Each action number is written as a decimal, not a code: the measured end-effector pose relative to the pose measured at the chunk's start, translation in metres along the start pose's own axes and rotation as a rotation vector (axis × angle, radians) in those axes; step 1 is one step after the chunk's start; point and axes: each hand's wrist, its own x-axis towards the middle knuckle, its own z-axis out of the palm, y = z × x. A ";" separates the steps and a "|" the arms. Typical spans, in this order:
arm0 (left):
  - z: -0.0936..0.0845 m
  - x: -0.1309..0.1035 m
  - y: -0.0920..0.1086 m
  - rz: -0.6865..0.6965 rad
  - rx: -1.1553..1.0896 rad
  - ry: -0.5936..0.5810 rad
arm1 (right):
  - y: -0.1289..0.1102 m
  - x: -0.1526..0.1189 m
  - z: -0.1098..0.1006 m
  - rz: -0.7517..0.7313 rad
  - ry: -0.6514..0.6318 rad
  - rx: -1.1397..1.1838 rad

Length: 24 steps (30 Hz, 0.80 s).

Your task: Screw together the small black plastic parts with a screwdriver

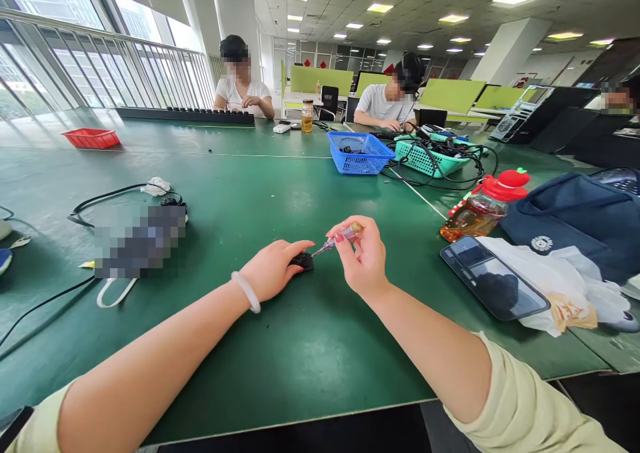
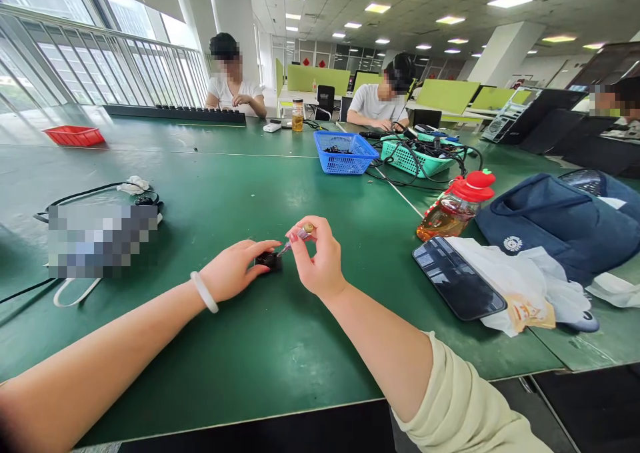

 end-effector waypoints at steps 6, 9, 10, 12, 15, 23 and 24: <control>0.012 0.005 -0.007 0.033 -0.051 0.005 | -0.003 -0.001 0.001 -0.015 -0.010 0.004; 0.014 0.006 -0.013 0.034 -0.072 0.013 | -0.001 -0.001 0.001 -0.018 -0.004 0.001; 0.015 0.006 -0.013 0.036 -0.076 0.016 | -0.001 -0.001 0.001 -0.020 0.002 0.002; 0.016 0.006 -0.013 0.039 -0.081 0.020 | 0.000 -0.001 0.001 -0.024 0.006 0.002; 0.016 0.006 -0.011 0.031 -0.094 0.017 | 0.000 0.000 0.001 -0.030 -0.021 -0.024; 0.018 0.007 -0.013 0.016 -0.128 0.036 | -0.008 -0.001 0.003 -0.156 -0.130 -0.176; 0.018 0.007 -0.013 0.015 -0.109 0.032 | -0.008 -0.002 0.004 -0.164 -0.136 -0.185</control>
